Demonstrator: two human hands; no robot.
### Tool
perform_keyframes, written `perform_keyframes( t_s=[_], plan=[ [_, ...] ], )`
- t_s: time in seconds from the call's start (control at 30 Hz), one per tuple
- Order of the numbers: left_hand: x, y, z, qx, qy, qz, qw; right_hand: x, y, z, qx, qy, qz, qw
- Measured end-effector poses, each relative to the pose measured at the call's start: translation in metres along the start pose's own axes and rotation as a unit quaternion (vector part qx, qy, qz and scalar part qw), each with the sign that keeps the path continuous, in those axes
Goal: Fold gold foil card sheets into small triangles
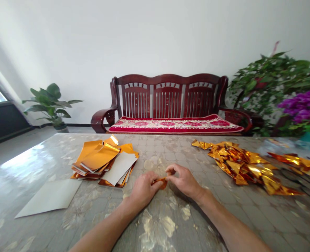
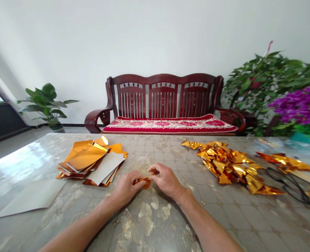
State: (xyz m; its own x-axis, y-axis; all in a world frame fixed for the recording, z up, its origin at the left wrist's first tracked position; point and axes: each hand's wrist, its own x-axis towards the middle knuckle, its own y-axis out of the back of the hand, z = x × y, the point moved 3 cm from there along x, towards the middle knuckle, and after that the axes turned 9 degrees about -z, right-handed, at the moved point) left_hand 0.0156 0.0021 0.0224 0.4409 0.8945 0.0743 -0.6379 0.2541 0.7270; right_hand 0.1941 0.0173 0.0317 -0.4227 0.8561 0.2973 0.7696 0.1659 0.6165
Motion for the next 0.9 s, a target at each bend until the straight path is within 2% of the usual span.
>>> perform_keyframes(
  t_s=[0.17,0.2,0.3,0.4,0.53,0.67,0.8,0.9],
  plan=[
    [-0.003,0.009,0.005,0.007,-0.031,0.163,0.986,-0.004,0.001,-0.008,-0.034,0.052,0.160,0.985],
    [-0.005,0.011,0.006,0.012,-0.041,0.189,0.981,-0.005,-0.001,-0.010,-0.031,0.048,0.173,0.983],
    [-0.011,0.013,0.009,0.041,-0.076,0.239,0.967,-0.006,-0.013,-0.018,0.018,0.006,0.136,0.991],
    [-0.017,0.013,0.014,0.096,-0.107,0.252,0.957,-0.006,-0.024,-0.029,0.108,-0.015,0.100,0.989],
    [-0.022,0.009,0.020,0.182,-0.126,0.238,0.946,-0.007,-0.029,-0.035,0.150,-0.020,0.109,0.982],
    [-0.023,0.007,0.024,0.213,-0.127,0.218,0.944,-0.010,-0.027,-0.031,0.102,-0.023,0.114,0.988],
    [-0.022,0.006,0.026,0.180,-0.126,0.184,0.958,-0.009,-0.022,-0.028,0.035,-0.001,0.118,0.992],
    [-0.021,0.009,0.020,0.126,-0.111,0.227,0.959,-0.007,-0.021,-0.029,0.006,0.015,0.108,0.994]
  ],
)
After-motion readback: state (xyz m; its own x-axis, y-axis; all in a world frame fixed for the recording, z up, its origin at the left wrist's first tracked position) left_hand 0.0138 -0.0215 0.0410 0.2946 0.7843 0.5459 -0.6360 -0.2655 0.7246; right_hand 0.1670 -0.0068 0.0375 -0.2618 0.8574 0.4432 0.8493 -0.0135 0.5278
